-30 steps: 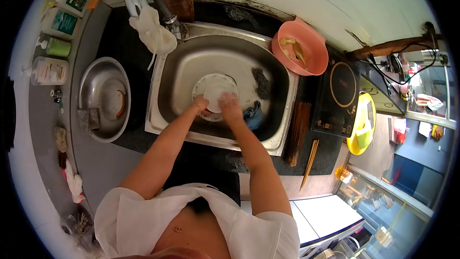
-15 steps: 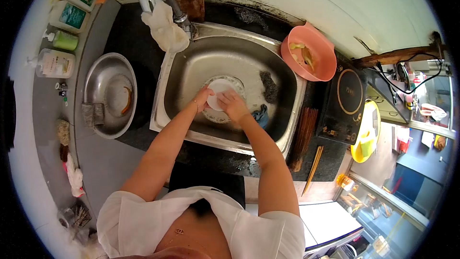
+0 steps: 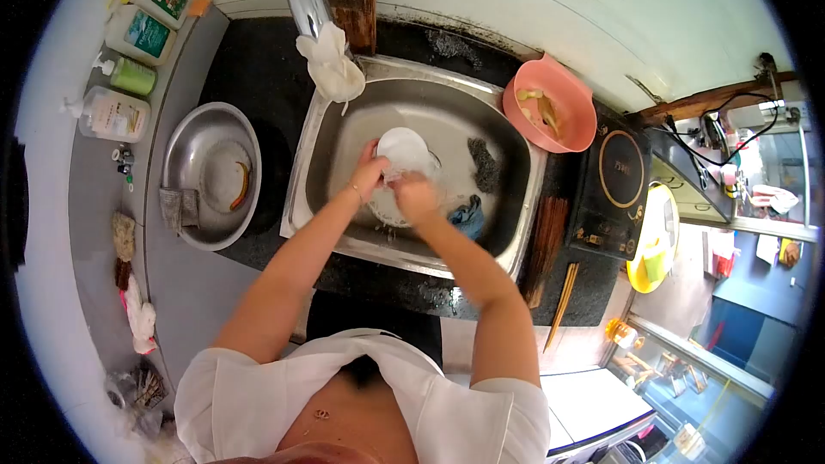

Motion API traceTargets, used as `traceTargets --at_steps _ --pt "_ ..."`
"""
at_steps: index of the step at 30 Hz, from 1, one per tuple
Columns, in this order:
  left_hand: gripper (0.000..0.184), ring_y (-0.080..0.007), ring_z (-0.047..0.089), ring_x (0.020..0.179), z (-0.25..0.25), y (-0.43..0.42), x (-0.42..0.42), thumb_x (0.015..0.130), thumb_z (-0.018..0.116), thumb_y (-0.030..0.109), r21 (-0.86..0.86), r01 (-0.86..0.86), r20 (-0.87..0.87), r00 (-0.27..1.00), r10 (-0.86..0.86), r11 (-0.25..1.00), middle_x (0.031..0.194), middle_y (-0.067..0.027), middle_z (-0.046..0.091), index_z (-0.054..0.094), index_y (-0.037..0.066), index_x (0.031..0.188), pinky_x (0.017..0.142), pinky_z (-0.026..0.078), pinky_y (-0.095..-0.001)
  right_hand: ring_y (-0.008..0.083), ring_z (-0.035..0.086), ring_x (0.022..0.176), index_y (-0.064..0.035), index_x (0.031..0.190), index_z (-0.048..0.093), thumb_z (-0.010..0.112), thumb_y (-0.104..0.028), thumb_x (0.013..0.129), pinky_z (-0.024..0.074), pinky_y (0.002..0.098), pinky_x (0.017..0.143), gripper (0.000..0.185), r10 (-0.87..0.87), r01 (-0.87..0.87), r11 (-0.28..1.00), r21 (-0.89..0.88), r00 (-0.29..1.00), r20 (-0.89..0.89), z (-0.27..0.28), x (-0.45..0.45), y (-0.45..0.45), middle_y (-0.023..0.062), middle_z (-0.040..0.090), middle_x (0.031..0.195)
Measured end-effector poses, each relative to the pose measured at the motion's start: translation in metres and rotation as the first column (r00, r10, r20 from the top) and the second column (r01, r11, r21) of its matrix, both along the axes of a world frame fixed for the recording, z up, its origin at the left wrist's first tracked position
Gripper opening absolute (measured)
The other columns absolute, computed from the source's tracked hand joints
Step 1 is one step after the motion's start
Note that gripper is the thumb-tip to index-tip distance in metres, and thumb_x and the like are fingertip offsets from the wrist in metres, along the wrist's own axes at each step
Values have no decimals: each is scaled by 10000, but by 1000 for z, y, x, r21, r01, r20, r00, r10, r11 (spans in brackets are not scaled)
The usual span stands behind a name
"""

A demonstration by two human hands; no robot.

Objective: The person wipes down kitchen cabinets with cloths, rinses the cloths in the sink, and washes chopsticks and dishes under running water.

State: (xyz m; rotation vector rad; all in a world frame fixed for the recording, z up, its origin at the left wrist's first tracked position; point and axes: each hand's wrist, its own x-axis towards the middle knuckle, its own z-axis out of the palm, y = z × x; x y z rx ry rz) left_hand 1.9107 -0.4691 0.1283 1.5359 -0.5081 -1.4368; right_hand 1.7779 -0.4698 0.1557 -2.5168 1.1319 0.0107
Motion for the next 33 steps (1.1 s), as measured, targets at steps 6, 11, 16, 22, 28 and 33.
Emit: traceTargets --at_steps 6,11,16,22,28,33 --pt "469 -280 485 982 13 3 14 707 372 79 -55 195 216 960 -179 979 1072 -145 486 372 90 1175 709 459 -373 275 528 951 -81 977 588 504 -100 737 383 351 874 255 226 -113 954 -277 879 419 -23 -20 -12 131 559 1033" --pt "463 -309 494 972 45 -4 13 714 361 71 131 130 -5 991 -130 983 1077 -160 484 371 75 1177 793 438 -362 257 477 1034 -62 1056 543 516 -89 715 287 403 965 343 262 -211 897 -389 962 80 -19 -21 -29 82 519 1118" --pt "461 -283 540 891 -35 -10 20 738 368 107 -61 176 278 949 -153 982 1060 -146 490 347 112 1199 643 502 -400 215 461 1064 -52 1092 505 546 -117 679 254 436 980 419 -187 65 968 243 831 524 -23 23 25 56 516 1121" --pt "420 -297 484 988 47 -12 36 807 367 224 242 283 -155 955 -251 928 1150 -134 443 354 90 1205 764 447 -424 215 537 936 -79 1018 535 574 -126 732 390 384 877 293 293 -221 938 -268 917 270 -19 -10 -19 48 569 1021" --pt "464 -271 385 1134 13 3 -7 856 330 309 -297 434 788 614 -38 850 1252 -136 376 313 85 1262 917 294 -483 147 544 865 -35 986 535 467 -26 803 439 273 773 195 -748 -14 548 836 439 498 -13 12 -11 56 583 924" --pt "452 -281 295 1184 59 28 -16 884 263 334 -169 698 953 297 -66 696 1265 -121 364 383 41 1207 999 147 -426 123 537 812 -32 982 539 503 -9 775 431 225 722 211 -936 -297 240 924 184 302 13 5 -16 29 580 901"
